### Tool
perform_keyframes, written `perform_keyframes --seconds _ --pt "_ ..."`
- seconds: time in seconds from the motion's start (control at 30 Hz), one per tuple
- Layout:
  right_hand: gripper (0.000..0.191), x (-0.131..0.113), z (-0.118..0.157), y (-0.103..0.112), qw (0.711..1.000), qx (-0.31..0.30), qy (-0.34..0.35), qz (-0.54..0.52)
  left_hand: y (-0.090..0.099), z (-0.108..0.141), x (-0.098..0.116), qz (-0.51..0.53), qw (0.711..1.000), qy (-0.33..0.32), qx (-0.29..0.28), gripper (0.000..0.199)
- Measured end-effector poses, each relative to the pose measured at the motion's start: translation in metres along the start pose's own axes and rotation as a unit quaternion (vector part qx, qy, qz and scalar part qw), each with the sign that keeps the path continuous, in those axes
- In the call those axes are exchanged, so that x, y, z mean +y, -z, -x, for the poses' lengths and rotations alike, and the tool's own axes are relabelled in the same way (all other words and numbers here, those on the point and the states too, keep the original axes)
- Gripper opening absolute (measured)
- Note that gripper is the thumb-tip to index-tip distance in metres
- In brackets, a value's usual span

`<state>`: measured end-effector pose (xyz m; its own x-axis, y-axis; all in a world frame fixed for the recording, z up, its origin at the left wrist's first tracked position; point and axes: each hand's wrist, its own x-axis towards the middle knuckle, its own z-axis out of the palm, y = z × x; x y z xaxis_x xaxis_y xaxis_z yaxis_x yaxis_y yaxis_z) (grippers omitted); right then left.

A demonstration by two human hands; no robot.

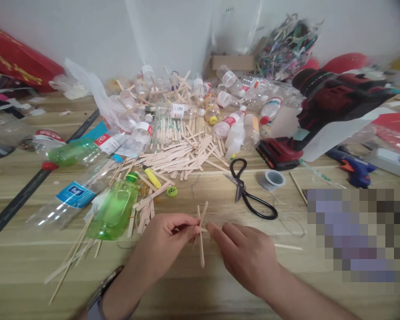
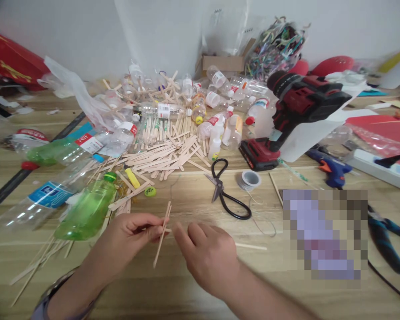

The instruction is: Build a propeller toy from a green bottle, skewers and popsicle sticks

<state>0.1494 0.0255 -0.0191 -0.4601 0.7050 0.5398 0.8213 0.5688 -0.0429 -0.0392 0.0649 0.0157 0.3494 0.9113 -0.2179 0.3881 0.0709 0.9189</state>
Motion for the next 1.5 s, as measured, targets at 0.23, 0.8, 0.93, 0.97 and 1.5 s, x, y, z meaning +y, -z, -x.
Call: perform_keyframes --seconds 0.23,0.8,0.93,0.97,1.5 --pt "0.029 -0.002 0.003 -0.002 1.0 0.001 -0.002 0.013 -0.002 0.0 -0.003 0.021 1.0 0.012 -0.001 0.017" --pt "0.026 0.006 -0.013 0.017 0.92 -0.071 -0.14 -0.36 -0.007 0.006 0.003 0.062 0.988 -0.137 -0.019 0.024" --pt "0.028 0.009 -0.018 0.024 0.86 -0.12 -0.179 -0.462 -0.009 0.005 0.003 0.049 0.986 -0.155 -0.03 0.026" --pt "0.029 0.01 -0.019 0.025 0.844 -0.138 -0.188 -0.483 -0.009 0.005 0.003 0.046 0.986 -0.157 -0.032 0.027" --pt "0.032 0.012 -0.019 0.025 0.824 -0.189 -0.215 -0.489 -0.019 0.005 -0.001 0.082 0.987 -0.136 -0.04 0.02"
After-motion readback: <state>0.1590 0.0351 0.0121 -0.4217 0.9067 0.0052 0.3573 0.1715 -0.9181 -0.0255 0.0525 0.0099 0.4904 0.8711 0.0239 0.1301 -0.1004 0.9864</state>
